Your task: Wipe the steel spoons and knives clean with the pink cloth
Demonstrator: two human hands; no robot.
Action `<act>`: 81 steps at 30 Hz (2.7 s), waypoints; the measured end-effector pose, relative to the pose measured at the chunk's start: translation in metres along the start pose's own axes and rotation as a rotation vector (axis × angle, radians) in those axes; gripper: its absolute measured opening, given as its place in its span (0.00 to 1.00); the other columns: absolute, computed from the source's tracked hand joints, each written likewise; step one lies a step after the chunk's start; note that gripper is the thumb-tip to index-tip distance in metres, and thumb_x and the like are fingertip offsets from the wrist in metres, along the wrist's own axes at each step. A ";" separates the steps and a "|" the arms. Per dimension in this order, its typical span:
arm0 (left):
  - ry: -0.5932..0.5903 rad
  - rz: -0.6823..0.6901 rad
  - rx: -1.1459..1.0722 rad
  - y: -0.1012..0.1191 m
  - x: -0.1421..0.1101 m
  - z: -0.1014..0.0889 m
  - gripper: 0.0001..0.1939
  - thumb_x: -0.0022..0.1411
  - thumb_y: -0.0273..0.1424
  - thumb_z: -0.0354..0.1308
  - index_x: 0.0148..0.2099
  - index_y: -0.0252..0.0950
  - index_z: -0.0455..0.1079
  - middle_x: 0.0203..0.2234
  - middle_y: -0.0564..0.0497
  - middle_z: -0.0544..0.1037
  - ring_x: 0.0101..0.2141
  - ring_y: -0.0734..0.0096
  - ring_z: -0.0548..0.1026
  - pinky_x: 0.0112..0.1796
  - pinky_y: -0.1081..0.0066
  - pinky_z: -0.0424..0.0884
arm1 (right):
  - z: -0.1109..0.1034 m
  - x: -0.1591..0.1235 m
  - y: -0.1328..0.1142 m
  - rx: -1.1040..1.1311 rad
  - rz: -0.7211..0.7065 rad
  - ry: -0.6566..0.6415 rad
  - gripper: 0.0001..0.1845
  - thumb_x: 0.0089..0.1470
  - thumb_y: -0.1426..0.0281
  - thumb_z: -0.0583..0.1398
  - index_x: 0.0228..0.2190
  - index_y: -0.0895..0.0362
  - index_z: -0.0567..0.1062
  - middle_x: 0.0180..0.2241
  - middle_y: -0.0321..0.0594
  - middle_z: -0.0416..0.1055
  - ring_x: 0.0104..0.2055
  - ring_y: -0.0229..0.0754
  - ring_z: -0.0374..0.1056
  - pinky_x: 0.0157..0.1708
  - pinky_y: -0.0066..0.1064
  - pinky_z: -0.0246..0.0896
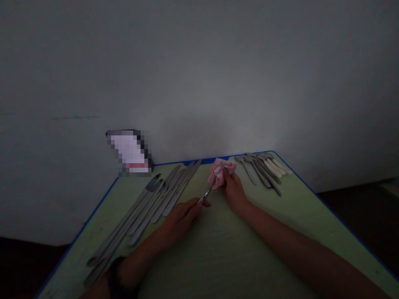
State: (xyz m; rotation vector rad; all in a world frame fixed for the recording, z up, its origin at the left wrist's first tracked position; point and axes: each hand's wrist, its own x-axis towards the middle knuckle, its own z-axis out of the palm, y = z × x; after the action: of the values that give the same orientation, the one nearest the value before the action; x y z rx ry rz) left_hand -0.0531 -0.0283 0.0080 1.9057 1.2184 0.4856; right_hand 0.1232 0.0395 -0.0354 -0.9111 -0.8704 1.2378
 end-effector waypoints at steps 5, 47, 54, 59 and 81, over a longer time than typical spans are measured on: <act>0.046 -0.008 0.066 -0.002 0.003 0.003 0.21 0.67 0.40 0.38 0.47 0.35 0.67 0.20 0.56 0.65 0.22 0.74 0.65 0.26 0.75 0.61 | -0.002 0.000 -0.002 -0.047 0.019 -0.050 0.23 0.47 0.50 0.59 0.33 0.57 0.72 0.29 0.37 0.70 0.30 0.38 0.63 0.30 0.28 0.57; 0.289 -0.039 -0.230 -0.017 0.001 -0.001 0.23 0.62 0.43 0.40 0.18 0.38 0.50 0.12 0.59 0.51 0.16 0.77 0.52 0.20 0.72 0.50 | 0.006 -0.006 -0.011 -0.091 -0.075 0.068 0.21 0.51 0.51 0.55 0.33 0.56 0.72 0.30 0.36 0.70 0.32 0.38 0.64 0.34 0.30 0.58; 0.227 -0.065 -0.339 -0.015 0.002 0.000 0.24 0.58 0.45 0.43 0.16 0.39 0.50 0.11 0.58 0.50 0.15 0.78 0.50 0.18 0.72 0.48 | 0.005 -0.010 -0.019 -0.181 -0.041 -0.110 0.16 0.49 0.54 0.59 0.26 0.55 0.69 0.18 0.30 0.61 0.21 0.34 0.56 0.23 0.27 0.53; 0.268 -0.075 -0.389 -0.020 0.004 0.001 0.23 0.56 0.46 0.42 0.16 0.40 0.47 0.11 0.59 0.49 0.15 0.79 0.49 0.18 0.73 0.48 | 0.001 -0.012 -0.027 -0.231 0.017 -0.346 0.17 0.48 0.54 0.60 0.28 0.56 0.68 0.18 0.31 0.65 0.19 0.33 0.58 0.20 0.25 0.51; 0.056 0.025 0.077 -0.003 0.001 0.004 0.23 0.67 0.42 0.37 0.23 0.37 0.58 0.16 0.57 0.61 0.20 0.74 0.61 0.24 0.73 0.56 | 0.000 -0.002 -0.009 0.014 0.119 -0.178 0.18 0.45 0.54 0.60 0.24 0.57 0.70 0.19 0.34 0.65 0.19 0.34 0.57 0.19 0.27 0.50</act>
State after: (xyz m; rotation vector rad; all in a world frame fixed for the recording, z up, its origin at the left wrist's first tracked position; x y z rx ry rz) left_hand -0.0514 -0.0284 0.0028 1.9862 1.2669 0.5150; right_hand 0.1265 0.0366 -0.0271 -0.8602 -0.9578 1.4428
